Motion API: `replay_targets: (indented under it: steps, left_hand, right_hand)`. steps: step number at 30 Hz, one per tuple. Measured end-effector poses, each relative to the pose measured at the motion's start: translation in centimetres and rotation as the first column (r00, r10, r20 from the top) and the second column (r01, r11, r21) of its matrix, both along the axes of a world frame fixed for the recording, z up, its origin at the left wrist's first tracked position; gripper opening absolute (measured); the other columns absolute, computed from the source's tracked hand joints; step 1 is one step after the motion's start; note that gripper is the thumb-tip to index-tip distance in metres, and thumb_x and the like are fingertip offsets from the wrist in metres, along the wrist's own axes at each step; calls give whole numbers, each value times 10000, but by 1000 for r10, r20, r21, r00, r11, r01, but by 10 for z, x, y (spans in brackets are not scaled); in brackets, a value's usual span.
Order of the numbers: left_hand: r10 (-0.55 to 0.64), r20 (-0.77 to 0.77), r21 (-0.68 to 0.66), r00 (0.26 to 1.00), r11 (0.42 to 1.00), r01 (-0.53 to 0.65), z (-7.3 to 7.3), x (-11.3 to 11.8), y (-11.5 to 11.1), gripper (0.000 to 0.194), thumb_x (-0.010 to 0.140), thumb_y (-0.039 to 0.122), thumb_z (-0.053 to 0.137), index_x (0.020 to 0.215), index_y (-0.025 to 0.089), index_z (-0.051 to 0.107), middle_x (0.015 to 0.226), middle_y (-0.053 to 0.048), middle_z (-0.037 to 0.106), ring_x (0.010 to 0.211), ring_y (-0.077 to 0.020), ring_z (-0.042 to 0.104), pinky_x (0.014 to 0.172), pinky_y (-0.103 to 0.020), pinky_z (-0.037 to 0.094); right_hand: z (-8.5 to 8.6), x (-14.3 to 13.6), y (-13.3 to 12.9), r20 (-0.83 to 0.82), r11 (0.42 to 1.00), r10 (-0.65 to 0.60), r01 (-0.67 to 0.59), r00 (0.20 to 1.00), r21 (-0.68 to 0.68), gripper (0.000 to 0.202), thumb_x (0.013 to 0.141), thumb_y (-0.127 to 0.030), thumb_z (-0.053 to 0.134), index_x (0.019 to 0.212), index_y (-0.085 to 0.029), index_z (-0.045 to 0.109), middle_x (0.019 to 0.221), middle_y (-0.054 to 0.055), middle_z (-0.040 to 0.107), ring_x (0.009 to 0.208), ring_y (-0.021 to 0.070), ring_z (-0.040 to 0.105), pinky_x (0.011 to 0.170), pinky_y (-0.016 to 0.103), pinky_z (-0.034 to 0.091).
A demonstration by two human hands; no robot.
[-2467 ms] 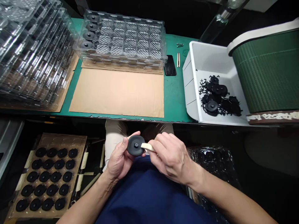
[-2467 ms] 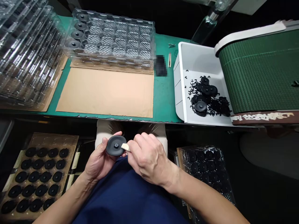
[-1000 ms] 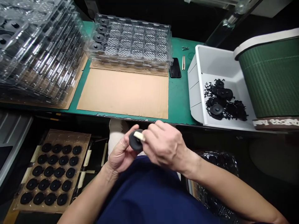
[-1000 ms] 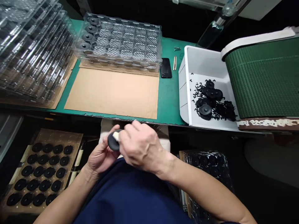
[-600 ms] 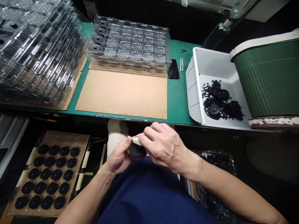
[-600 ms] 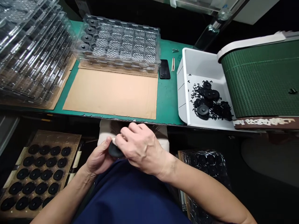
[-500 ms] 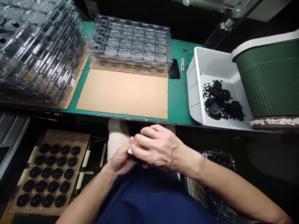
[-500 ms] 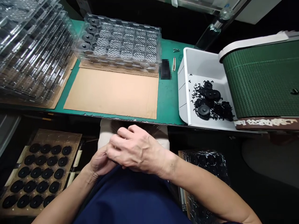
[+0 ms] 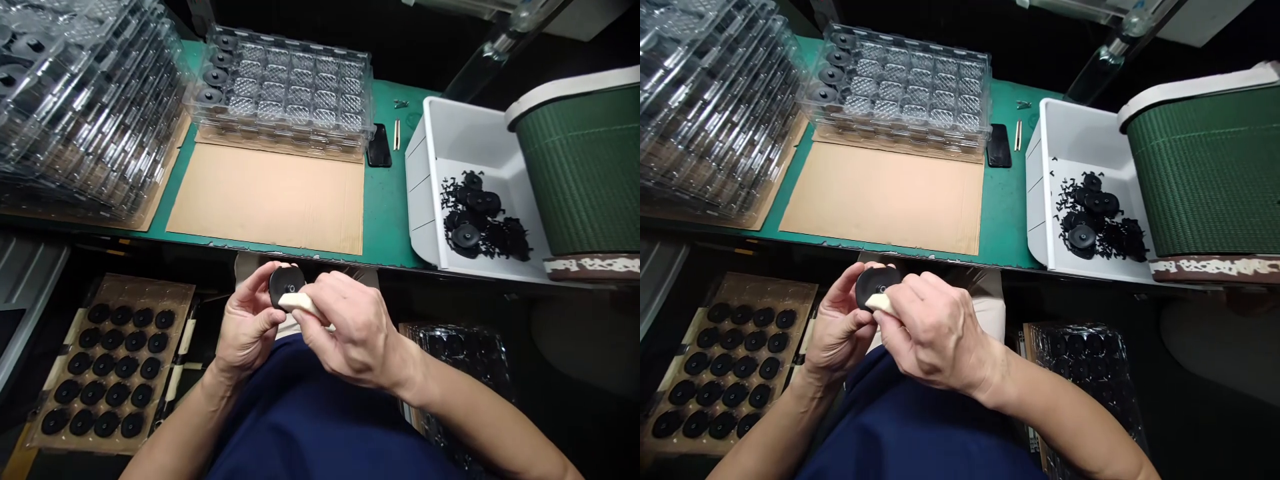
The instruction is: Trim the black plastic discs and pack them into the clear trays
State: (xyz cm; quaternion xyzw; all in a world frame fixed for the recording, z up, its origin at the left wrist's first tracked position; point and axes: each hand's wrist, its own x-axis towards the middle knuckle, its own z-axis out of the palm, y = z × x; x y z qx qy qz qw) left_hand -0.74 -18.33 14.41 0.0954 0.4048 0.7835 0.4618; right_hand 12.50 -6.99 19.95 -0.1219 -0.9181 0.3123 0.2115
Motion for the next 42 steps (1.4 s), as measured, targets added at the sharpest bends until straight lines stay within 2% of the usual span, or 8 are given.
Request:
replay_targets:
  steps: [6, 11, 15, 19, 23, 29, 32, 42]
  left_hand:
    - [47, 16, -39, 999, 998, -46, 1, -3, -4, 552, 641, 232, 1002, 1152, 335, 820, 1192, 12, 814, 1129, -175, 754, 998, -217, 594]
    - [-35, 113, -67, 993, 997, 43, -3, -3, -11, 533, 726, 317, 959, 1232, 332, 791, 1252, -29, 798, 1149, -200, 753, 1005, -245, 595]
    - [-107, 191, -92, 976, 988, 126, -6, -3, -14, 500, 787, 336, 917, 1266, 298, 779, 1276, -54, 787, 1173, -207, 740, 1038, -258, 575]
    - [-153, 260, -99, 954, 978, 184, -8, -5, -17, 495, 828, 383, 878, 1296, 264, 766, 1269, -88, 786, 1168, -241, 740, 1020, -293, 592]
    - [-198, 323, -106, 926, 964, 243, -8, -5, -17, 448, 846, 362, 863, 1271, 245, 779, 1208, -74, 805, 1044, -206, 772, 963, -284, 622]
    - [-235, 364, -114, 901, 949, 294, -9, -4, -18, 396, 866, 383, 844, 1234, 244, 799, 1138, -57, 825, 987, -187, 785, 892, -235, 635]
    - [-221, 361, -132, 906, 950, 284, -10, -3, -16, 392, 865, 379, 845, 1225, 229, 802, 1144, -65, 823, 982, -190, 784, 902, -244, 632]
    - [-161, 338, -187, 927, 954, 234, -11, -1, -11, 416, 857, 397, 850, 1231, 224, 795, 1166, -73, 819, 1017, -182, 774, 870, -208, 615]
  right_hand:
    - [-8, 2, 13, 71, 988, -78, 68, 994, 141, 245, 1071, -212, 503, 840, -185, 580, 784, 29, 546, 729, 190, 440, 689, 354, 339]
    - [-7, 4, 10, 87, 999, 26, -30, 996, 40, 246, 1058, -228, 526, 815, -196, 551, 779, 16, 535, 719, 180, 436, 672, 336, 339]
    - [-6, 7, 13, 103, 993, -59, 48, 993, 109, 268, 1066, -212, 505, 800, -202, 534, 769, 19, 528, 722, 185, 434, 683, 340, 332]
    - [-6, 11, 17, 122, 994, 85, -93, 989, 58, 268, 1078, -234, 490, 819, -200, 548, 777, 20, 539, 709, 183, 429, 665, 338, 335]
    - [-10, 15, 22, 123, 994, 3, -16, 992, 105, 274, 1089, -240, 496, 827, -192, 559, 804, 34, 563, 729, 189, 441, 685, 343, 346]
    - [-11, 19, 23, 133, 984, 130, -144, 983, 101, 252, 1085, -229, 478, 874, -173, 604, 794, 22, 541, 704, 188, 418, 669, 348, 338]
    - [-12, 21, 22, 135, 991, 52, -68, 989, 115, 282, 1084, -231, 482, 823, -180, 577, 781, 20, 525, 706, 188, 414, 673, 353, 337]
    - [-17, 22, 22, 142, 991, 79, -93, 987, 98, 269, 1063, -228, 491, 806, -195, 561, 757, 10, 517, 681, 182, 416, 656, 343, 321]
